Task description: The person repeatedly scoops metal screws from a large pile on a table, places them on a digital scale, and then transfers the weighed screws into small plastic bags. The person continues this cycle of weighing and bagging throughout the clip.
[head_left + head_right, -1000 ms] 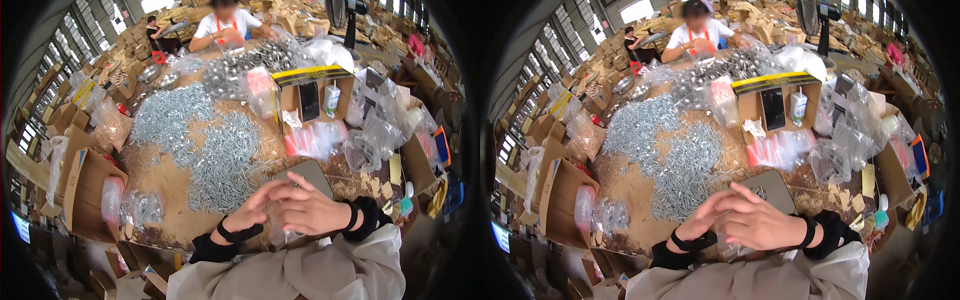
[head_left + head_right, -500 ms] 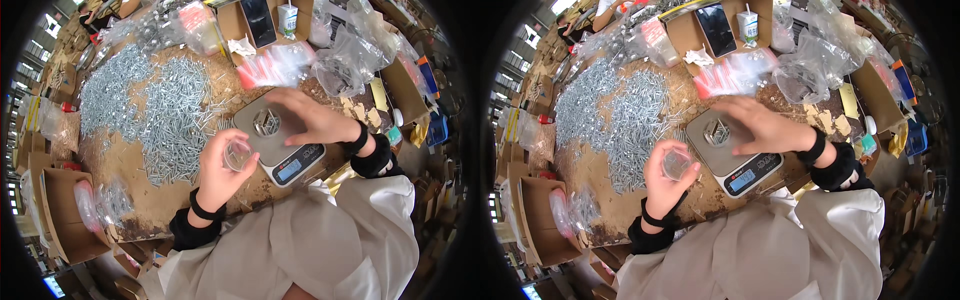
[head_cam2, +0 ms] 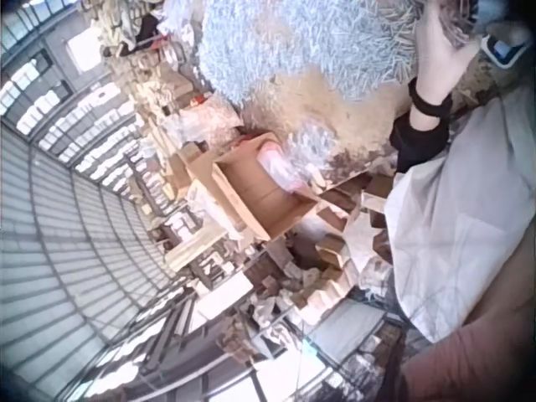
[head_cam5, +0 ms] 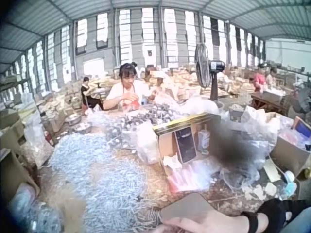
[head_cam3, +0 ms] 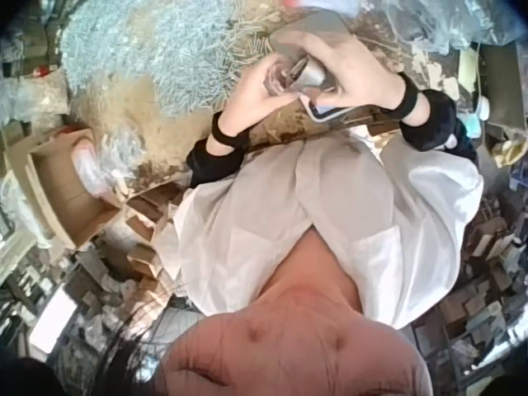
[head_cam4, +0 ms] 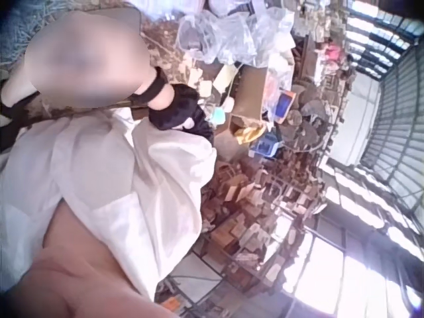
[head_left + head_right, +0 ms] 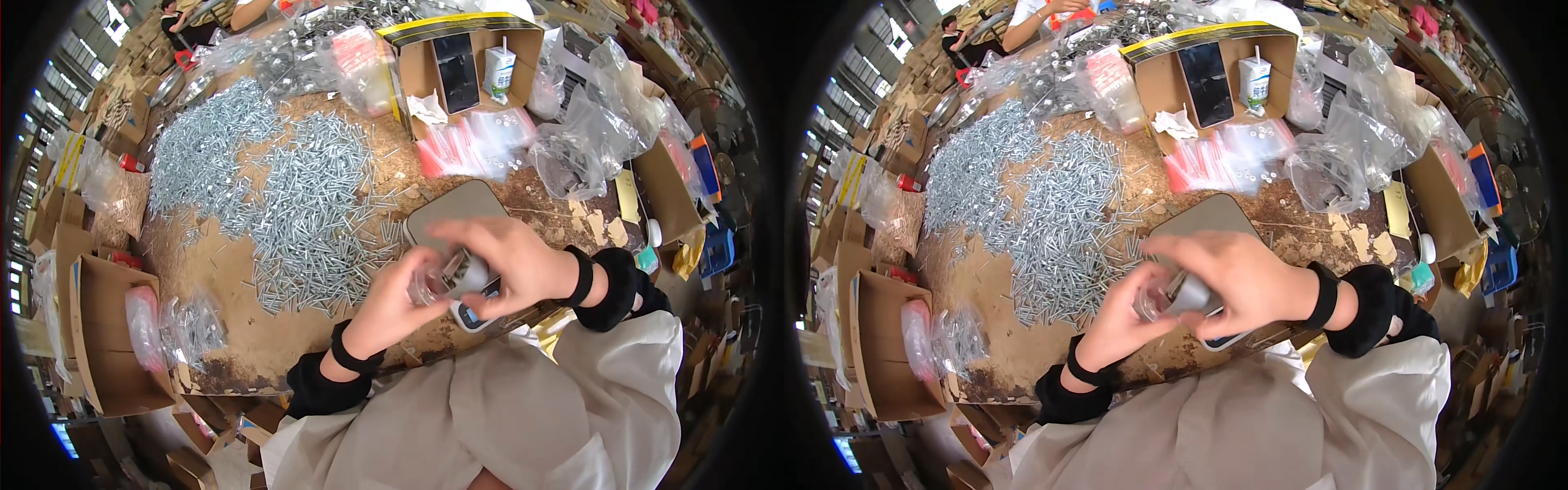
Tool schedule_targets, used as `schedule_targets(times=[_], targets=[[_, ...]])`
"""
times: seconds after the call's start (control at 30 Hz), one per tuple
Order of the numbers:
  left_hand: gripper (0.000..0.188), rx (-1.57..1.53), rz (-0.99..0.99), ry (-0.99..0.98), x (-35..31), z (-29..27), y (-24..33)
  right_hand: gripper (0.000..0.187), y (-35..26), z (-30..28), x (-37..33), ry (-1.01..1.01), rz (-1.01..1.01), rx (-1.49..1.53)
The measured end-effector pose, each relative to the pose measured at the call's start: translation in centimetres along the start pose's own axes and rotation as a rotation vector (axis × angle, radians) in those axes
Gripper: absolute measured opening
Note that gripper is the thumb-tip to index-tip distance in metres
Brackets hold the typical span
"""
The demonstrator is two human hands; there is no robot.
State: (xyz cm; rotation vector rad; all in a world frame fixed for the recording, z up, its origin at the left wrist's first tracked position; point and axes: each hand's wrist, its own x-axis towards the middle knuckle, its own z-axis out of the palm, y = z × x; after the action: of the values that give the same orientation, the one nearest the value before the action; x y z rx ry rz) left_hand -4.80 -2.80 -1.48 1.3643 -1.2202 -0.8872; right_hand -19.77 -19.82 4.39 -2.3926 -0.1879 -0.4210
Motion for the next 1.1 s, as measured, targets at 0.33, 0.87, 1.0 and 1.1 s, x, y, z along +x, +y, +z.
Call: schedule_targets(times=[0.33,0.87,1.0,1.1], targets=[[0.073,-0.341,-0.020,-0.209,-0.9,-0.6,0.4,0.066,-3.6,-0.6,3.5,-0.170,0.021,-0.083],[0.058,-0.518,-0.001,-0.133,-0.2,0.1,1.1,0.074,1.6,-1.7,-1.8,0.009,0.374,0.003],[0.079,-0.631,0.049,-0.078,-0.4,0.0,1.0,0.082,1.8,0.0,-2.5,0.022,0.258,-0.366],[0.079,-0.639,0.205,0.033,-0.3,0.5,0.9,0.073,-1.0,-0.1,-1.3,0.064,0.109,-0.372]])
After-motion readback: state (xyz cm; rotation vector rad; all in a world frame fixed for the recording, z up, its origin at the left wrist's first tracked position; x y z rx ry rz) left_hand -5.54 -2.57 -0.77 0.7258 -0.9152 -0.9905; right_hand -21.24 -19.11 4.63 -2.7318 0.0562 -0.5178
